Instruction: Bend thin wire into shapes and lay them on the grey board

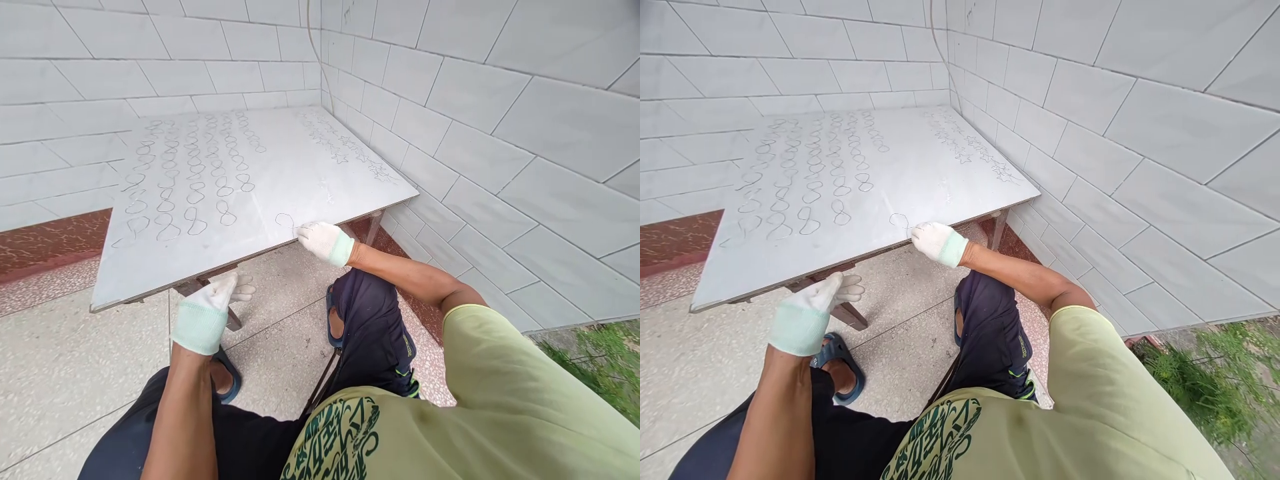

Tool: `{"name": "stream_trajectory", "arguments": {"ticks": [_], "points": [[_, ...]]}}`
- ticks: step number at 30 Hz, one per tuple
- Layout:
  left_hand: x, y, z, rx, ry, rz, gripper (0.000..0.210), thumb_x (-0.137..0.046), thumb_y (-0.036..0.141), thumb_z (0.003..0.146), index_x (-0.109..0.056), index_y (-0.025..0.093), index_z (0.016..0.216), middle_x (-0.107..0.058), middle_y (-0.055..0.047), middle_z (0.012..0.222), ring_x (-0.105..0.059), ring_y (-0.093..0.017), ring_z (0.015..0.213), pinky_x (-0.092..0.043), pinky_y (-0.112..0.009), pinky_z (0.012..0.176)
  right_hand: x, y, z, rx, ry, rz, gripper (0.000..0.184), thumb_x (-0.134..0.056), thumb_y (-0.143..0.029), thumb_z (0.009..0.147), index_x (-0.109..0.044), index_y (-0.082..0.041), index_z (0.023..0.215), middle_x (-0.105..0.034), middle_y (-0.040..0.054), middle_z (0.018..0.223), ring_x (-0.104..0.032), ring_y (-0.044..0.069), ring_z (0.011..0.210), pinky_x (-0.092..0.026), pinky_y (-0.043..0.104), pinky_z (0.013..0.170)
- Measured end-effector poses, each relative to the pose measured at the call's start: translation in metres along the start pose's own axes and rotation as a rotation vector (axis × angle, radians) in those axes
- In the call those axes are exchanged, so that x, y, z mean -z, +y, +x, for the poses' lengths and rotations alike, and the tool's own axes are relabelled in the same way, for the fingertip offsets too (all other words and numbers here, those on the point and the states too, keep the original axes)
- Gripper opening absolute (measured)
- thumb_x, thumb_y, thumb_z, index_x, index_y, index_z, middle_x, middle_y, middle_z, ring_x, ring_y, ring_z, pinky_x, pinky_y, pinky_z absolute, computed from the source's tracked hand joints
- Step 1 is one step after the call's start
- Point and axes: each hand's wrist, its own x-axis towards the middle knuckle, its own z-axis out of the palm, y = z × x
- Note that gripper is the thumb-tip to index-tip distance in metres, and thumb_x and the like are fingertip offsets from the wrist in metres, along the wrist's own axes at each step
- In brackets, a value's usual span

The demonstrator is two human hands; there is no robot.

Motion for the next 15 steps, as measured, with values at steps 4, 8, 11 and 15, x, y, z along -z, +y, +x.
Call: {"name": "stream_trajectory", "arguments": {"ticks": [4, 8, 11, 15], "points": [[-0.002, -0.003, 0.001, 0.030, -0.013, -0.011, 0.077, -0.081, 0.093, 0.074, -0.078, 0.020, 0.098, -0.090, -0.023, 0.098, -0.089, -0.044, 0.100, -0.067, -0.041, 0.055, 0.013, -0.001, 0.004, -0.195, 0.106, 0.302, 0.030, -0.056, -0.011, 0.115, -0.084, -0.019, 0.121, -0.086, 0.0179, 0.137, -0.077, 0.033, 0.139, -0.059, 0.051, 0.130], [-0.006, -0.006, -0.001, -0.018, 0.082, -0.034, 0.076, -0.078, 0.090, 0.081, -0.081, 0.016, 0.100, -0.091, -0.024, 0.106, -0.090, -0.039, 0.102, -0.075, -0.045, 0.080, 0.028, -0.009, 0.011, -0.253, 0.189, 0.442, 0.042, -0.043, -0.026, 0.123, -0.084, -0.022, 0.127, -0.086, 0.0134, 0.144, -0.078, 0.030, 0.142, -0.062, 0.050, 0.127], [-0.005, -0.001, -0.005, -0.113, 0.165, -0.077, 0.074, -0.074, 0.075, 0.096, -0.083, 0.012, 0.134, -0.091, -0.023, 0.132, -0.090, -0.037, 0.119, -0.070, -0.053, 0.116, 0.041, -0.026, 0.020, -0.362, 0.287, 0.978, 0.028, -0.063, -0.037, 0.118, -0.084, -0.019, 0.108, -0.091, 0.0124, 0.124, -0.087, 0.027, 0.123, -0.071, 0.045, 0.115], [0.001, 0.010, -0.010, -0.218, 0.289, -0.117, 0.074, -0.078, 0.052, 0.100, -0.073, 0.014, 0.163, -0.081, -0.021, 0.162, -0.079, -0.036, 0.151, -0.057, -0.052, 0.136, 0.054, -0.055, 0.033, -0.266, 0.139, 1.476, 0.019, -0.086, -0.033, 0.103, -0.083, -0.019, 0.090, -0.091, 0.0084, 0.099, -0.088, 0.021, 0.095, -0.075, 0.037, 0.097]]}}
